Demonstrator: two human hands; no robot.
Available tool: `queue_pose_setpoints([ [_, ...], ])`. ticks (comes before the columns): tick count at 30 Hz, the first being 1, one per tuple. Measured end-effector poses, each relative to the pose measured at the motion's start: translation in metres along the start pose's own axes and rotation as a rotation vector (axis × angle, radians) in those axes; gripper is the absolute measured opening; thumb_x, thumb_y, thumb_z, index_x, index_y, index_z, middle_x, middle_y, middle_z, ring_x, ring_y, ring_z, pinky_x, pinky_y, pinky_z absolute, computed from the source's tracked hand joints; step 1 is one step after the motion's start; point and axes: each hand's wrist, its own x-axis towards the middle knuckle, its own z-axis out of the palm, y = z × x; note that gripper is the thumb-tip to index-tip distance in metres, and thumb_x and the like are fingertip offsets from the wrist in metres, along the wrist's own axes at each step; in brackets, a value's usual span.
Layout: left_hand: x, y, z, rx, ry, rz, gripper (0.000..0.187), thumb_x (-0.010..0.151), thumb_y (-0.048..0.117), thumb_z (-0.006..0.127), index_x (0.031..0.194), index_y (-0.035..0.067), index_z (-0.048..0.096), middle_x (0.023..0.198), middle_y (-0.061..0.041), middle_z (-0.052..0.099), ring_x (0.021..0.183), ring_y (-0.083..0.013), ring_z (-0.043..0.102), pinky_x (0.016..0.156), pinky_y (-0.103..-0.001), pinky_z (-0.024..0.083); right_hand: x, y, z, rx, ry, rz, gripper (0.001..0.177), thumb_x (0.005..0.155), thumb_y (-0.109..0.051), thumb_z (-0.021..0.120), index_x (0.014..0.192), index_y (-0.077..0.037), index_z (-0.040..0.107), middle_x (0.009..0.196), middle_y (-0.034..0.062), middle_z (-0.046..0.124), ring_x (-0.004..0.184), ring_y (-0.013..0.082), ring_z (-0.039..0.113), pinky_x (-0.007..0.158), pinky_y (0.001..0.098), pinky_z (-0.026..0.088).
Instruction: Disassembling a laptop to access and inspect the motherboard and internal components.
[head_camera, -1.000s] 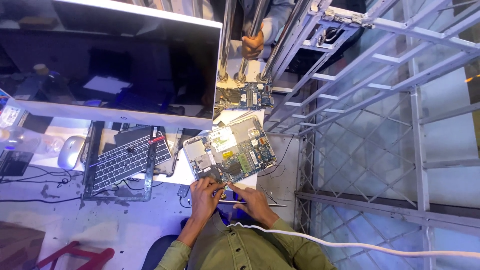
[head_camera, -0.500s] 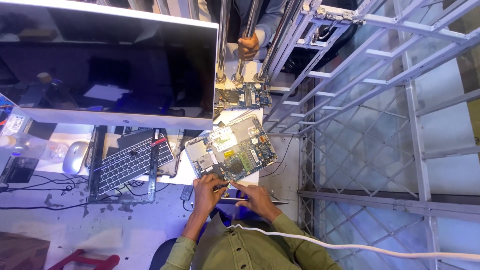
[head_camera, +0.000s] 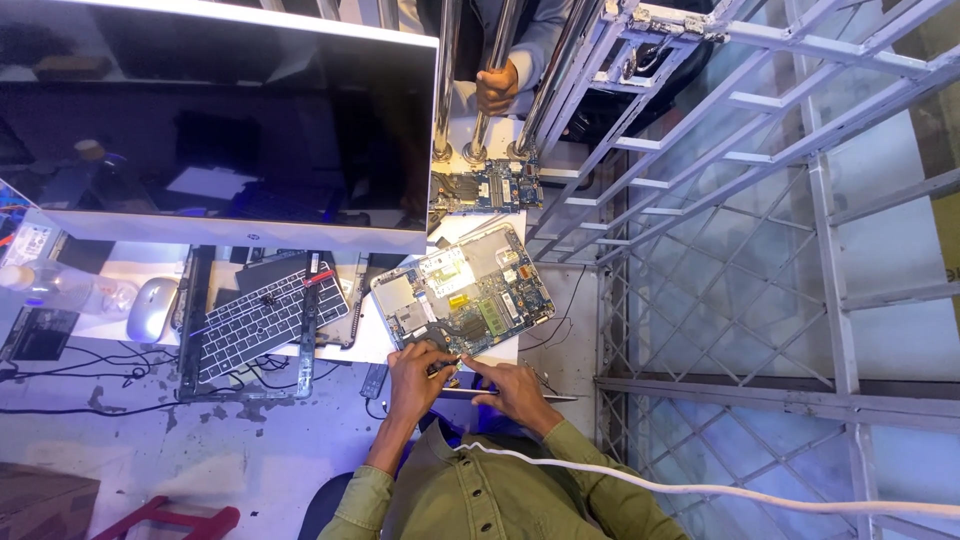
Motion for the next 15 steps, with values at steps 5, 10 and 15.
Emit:
queue_pose_setpoints([
  [5,-0.0002,0.005,-0.0023,-0.003,0.015,-0.003,0.02,0.071,0.022,0.089,0.088,0.031,0.082,0.078,0.007,0.065,0.084,-0.0162,0.063,0.093,-0.037,0.034,0.0005,-0.0017,-0.0013,0.006,0.015,-0.022,0.076,0.076,-0.036,0.087,0.147,-0.032,0.059,0.081,0.0058,0.078,0.074,0.0274,0.073,0.067,0.0404,0.058],
  [10,0.0002,0.0049,-0.0023,-0.013,0.024,0.002,0.018,0.074,0.023,0.088,0.088,0.031,0.082,0.078,0.006,0.065,0.084,-0.0159,0.064,0.092,-0.036,0.034,0.0009,-0.0046,-0.0049,0.007,0.019,-0.037,0.077,0.075,-0.036,0.088,0.146,-0.031,0.06,0.082,0.0063,0.078,0.075,0.028,0.073,0.067,0.0421,0.058],
  [15,-0.0008,0.0062,-0.0025,-0.017,0.031,0.005,0.017,0.075,0.024,0.087,0.088,0.031,0.082,0.076,0.006,0.065,0.083,-0.0162,0.063,0.092,-0.037,0.034,0.0009,-0.0057,-0.0057,0.004,0.017,-0.026,0.077,0.074,-0.036,0.089,0.145,-0.031,0.061,0.081,0.0061,0.078,0.075,0.0277,0.073,0.067,0.0422,0.058],
])
